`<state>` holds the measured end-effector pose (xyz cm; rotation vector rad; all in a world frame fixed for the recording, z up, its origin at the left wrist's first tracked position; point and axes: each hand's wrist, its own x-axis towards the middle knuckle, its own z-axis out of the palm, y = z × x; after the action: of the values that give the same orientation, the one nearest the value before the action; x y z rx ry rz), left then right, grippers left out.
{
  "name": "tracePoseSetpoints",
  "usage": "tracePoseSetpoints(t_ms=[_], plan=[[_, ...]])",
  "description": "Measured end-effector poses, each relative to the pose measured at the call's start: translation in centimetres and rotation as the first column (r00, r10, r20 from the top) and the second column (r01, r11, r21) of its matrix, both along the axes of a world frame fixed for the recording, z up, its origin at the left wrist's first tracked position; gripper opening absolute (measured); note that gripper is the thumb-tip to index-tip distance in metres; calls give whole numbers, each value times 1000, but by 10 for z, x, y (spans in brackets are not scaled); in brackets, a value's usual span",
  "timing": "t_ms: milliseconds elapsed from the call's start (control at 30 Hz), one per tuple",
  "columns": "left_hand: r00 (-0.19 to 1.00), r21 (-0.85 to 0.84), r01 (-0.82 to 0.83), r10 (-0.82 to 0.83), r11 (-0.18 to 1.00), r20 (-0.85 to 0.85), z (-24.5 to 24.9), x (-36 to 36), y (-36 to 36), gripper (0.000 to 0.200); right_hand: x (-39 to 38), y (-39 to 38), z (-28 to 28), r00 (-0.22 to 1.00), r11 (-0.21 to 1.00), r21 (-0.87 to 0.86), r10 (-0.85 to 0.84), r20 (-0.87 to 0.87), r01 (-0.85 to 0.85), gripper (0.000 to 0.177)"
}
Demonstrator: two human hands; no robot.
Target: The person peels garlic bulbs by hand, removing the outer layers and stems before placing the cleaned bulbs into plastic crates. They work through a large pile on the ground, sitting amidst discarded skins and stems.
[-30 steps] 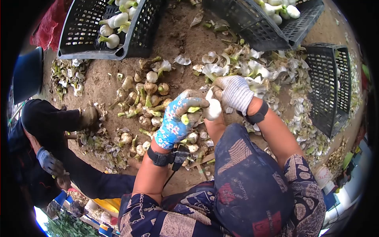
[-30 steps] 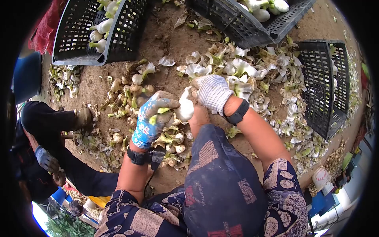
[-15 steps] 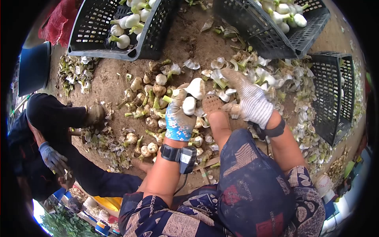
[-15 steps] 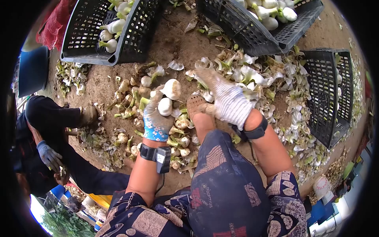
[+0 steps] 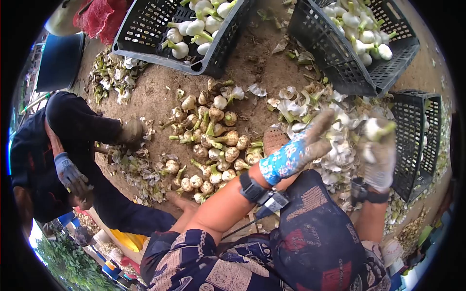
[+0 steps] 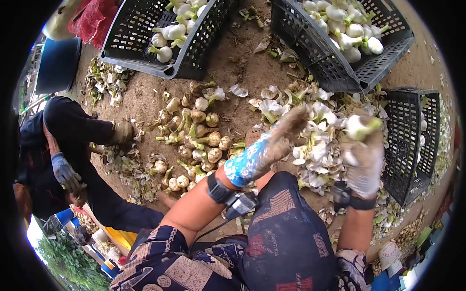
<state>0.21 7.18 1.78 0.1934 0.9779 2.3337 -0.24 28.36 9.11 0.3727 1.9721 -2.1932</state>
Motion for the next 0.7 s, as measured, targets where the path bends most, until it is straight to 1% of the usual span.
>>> tracePoseSetpoints(t_ms=[33,67,100,133,167,200,233,267,300,333,367,400,433,467,500,533,600,667,700], plan=[[972,-270,-117,55,956,-230,0,-9,-21,70,2,39,11,979,980,84,-168,-112,178,56],[905,-570,-335,89,750,-416,-3,-15,-48,58,0,80,40,963,916,299,-243,-113,266,53],[844,-648,-519,212,558,-493,-26,-20,-75,41,13,160,48,940,815,470,-310,-141,339,50],[813,-720,-544,481,430,-328,-35,-27,-98,33,21,218,47,883,684,571,-432,-185,454,48],[683,-738,-617,651,272,-331,-82,-36,-135,27,17,266,54,984,19,985,-52,-169,171,50],[571,-739,-669,692,81,-441,-83,-50,-152,30,19,261,54,984,15,986,-52,-168,169,50],[670,-823,-561,536,-87,-514,-105,-64,-179,35,16,244,52,992,-303,952,-96,-77,45,50],[768,-848,-452,362,-276,-528,-130,-72,-201,39,13,226,46,986,-579,810,-167,-5,-94,50],[771,-849,-449,361,-278,-525,-143,-77,-207,39,12,210,39,996,-530,847,86,4,42,49],[899,-917,-346,210,-201,-385,-152,-83,-210,43,9,169,25,968,-235,959,229,-106,161,42],[971,-964,-227,36,-142,-234,-156,-90,-209,47,10,153,-17,970,430,881,43,-241,200,36],[971,-963,-232,30,-136,-238,-153,-96,-205,47,4,81,-12,999,580,815,21,-33,15,29],[976,-958,-218,-57,-188,-211,-144,-98,-201,46,-2,37,-27,986,649,752,164,7,-113,26],[975,-949,-200,-141,-244,-169,-136,-94,-199,46,-6,10,-49,967,742,624,236,97,-244,19],[977,-951,-188,-145,-246,-156,-132,-86,-197,46,-8,-11,-75,929,847,411,371,-3,-337,27],[978,-963,-206,-67,-175,-197,-127,-78,-194,47,-12,-44,-78,950,909,289,258,177,-300,39],[959,-963,-268,86,-33,-270,-110,-65,-184,49,-24,-81,-91,881,895,152,360,306,-419,55],[916,-941,-330,264,71,-301,-80,-42,-151,50,-22,-100,-121,884,889,-32,458,94,-457,44],[893,-892,-423,242,161,-380,-71,-28,-132,50,-24,-108,-130,861,850,191,507,-47,-490,38]])
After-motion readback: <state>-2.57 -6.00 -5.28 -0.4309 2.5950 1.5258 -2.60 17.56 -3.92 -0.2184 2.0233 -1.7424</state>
